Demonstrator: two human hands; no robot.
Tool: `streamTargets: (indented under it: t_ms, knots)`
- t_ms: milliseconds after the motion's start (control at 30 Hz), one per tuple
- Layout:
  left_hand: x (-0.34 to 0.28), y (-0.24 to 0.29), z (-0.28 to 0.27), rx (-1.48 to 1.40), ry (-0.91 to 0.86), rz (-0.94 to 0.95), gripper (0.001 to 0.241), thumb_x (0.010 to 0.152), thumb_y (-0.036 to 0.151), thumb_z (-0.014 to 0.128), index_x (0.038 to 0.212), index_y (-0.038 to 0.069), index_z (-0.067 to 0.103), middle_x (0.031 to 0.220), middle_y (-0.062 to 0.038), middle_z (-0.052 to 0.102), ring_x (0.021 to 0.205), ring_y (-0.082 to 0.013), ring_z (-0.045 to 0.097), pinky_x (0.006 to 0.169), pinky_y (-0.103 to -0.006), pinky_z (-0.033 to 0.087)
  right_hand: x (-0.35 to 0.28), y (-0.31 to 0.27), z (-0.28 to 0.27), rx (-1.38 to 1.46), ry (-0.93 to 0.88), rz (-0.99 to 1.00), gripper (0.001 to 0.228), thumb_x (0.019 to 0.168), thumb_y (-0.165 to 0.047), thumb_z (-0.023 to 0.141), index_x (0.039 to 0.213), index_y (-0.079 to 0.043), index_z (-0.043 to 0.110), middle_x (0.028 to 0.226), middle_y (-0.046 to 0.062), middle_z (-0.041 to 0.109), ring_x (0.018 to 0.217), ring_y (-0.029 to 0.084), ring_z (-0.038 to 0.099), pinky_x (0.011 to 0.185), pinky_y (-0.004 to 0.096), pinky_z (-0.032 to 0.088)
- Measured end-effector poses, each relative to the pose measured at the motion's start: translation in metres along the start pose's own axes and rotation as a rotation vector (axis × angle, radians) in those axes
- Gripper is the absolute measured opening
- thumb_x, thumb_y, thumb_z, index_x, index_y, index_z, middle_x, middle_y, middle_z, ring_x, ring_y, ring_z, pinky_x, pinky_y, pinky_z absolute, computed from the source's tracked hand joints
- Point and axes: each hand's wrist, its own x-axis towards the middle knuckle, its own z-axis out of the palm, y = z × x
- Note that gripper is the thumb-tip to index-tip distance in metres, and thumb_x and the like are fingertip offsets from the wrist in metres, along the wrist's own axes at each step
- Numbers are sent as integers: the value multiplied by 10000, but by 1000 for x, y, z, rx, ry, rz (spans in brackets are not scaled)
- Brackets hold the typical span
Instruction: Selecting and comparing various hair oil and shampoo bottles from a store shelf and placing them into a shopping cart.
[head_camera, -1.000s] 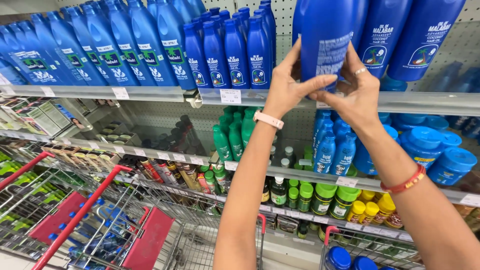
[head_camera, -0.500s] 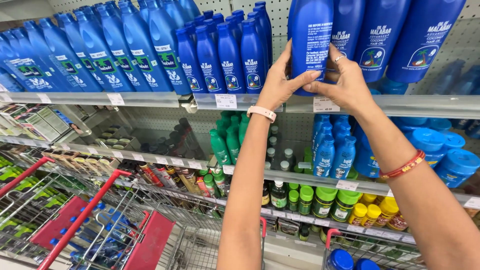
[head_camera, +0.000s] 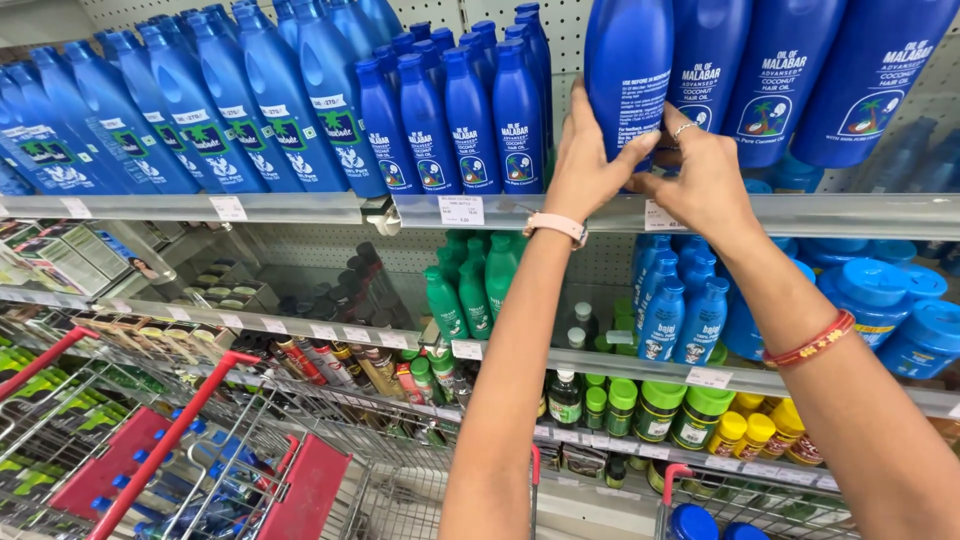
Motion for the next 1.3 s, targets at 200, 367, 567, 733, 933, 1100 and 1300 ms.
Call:
streamTargets:
  t_ms: [200, 367, 567, 733, 933, 1100, 1300]
  knots:
    - [0, 19, 6, 18, -19, -166, 1091, 829, 262, 782, 1582, -40, 52, 1420, -405, 447, 1279, -526, 532, 1052, -494, 486, 4, 5, 3, -105, -3, 65, 666, 784, -19, 834, 1398, 9, 577, 1194, 207, 731, 1071, 313, 734, 899, 403, 594]
    - [7, -9, 17, -28, -35, -105, 1088, 824, 246, 792, 1560, -63, 53, 1390, -409, 468, 1279, -515, 550, 1060, -485, 490, 3, 16, 4, -96, -11, 51, 674, 781, -21, 821, 1405, 15, 568, 1222, 202, 729, 1100, 307, 731, 918, 393, 596]
    - [16, -19, 19, -46, -41, -112, 1042, 810, 228, 809, 1521, -88, 116, 1310, -386, 554, 1205, -490, 619, 1013, -473, 518, 8, 13, 2, -105, -69, 75, 670, 741, -46, 869, 1348, 18, 591, 1205, 200, 733, 1106, 318, 724, 924, 405, 588]
    - [21, -20, 18, -125, -47, -102, 962, 809, 207, 793, 1497, -71, 182, 1214, -336, 648, 1096, -438, 717, 953, -457, 569, 11, 15, 3, -66, -85, 77, 723, 707, -63, 889, 1353, 19, 577, 1190, 207, 728, 1108, 322, 725, 934, 412, 581]
    - [23, -12, 14, -126, -79, -220, 928, 806, 211, 776, 1488, -45, 200, 1163, -304, 693, 1029, -398, 747, 895, -434, 587, 14, 15, 4, -68, -103, 129, 738, 698, -56, 898, 1359, 14, 576, 1195, 215, 730, 1127, 318, 722, 951, 412, 578]
    - [17, -31, 22, -26, 32, -93, 987, 763, 305, 861, 1475, -83, 298, 1211, -312, 663, 1076, -426, 724, 929, -440, 584, 13, 17, 1, 7, -133, 159, 780, 692, -63, 907, 1383, 19, 552, 1238, 213, 706, 1172, 328, 686, 955, 412, 572]
    - [11, -14, 11, -8, 55, -149, 1094, 645, 446, 890, 1462, -98, 407, 1194, -293, 704, 1072, -397, 745, 937, -415, 589, 13, 14, 3, 10, -109, 106, 701, 753, -84, 876, 1381, 12, 578, 1188, 192, 737, 1089, 294, 740, 922, 393, 595]
